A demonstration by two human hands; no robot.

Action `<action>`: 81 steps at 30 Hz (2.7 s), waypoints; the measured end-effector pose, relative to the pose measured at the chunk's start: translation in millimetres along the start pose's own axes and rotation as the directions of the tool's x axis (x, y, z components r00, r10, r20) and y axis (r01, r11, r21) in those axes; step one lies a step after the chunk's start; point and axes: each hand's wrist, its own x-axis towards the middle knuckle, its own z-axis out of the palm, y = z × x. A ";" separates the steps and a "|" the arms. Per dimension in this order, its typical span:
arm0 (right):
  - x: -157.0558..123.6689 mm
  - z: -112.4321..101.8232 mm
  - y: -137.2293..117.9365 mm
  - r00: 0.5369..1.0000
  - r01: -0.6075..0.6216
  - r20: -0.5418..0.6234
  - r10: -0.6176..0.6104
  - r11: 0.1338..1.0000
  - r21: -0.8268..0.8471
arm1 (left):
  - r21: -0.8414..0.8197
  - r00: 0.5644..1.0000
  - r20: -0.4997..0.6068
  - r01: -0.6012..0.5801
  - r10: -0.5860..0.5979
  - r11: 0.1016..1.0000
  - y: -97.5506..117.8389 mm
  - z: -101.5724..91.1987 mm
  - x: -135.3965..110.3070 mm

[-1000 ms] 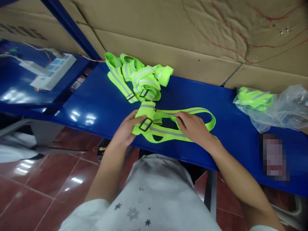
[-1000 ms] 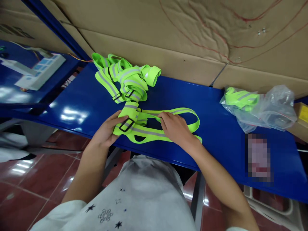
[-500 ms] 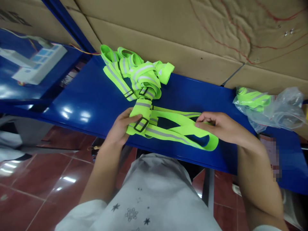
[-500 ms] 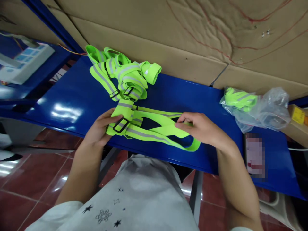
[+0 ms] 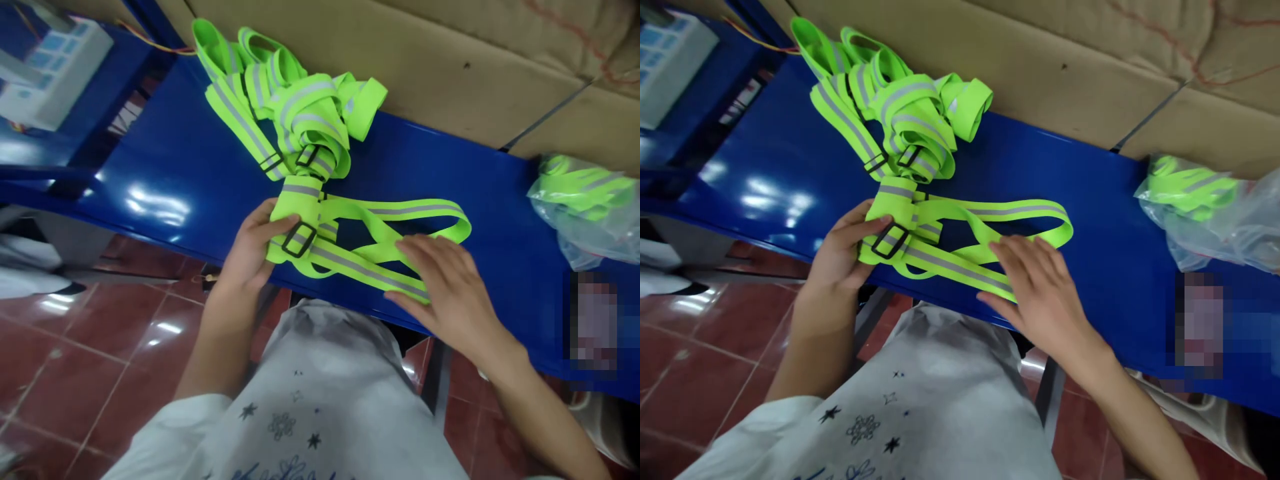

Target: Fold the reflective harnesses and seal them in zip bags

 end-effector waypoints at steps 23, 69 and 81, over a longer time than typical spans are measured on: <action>19.6 23.3 21.6 0.988 -0.155 0.006 0.157 0.981 -0.117 | -0.039 0.989 0.127 -0.069 0.073 0.997 2.5 -10.5 -3.6; 10.0 22.7 65.2 0.963 0.034 0.255 0.088 0.897 -0.440 | 0.139 0.998 -0.018 -0.064 0.068 0.988 -6.7 -11.5 0.7; 7.4 35.9 38.3 0.990 0.049 -0.124 -0.072 0.982 -0.181 | 0.294 0.992 -0.032 -0.107 0.121 0.950 -8.4 -17.7 -3.1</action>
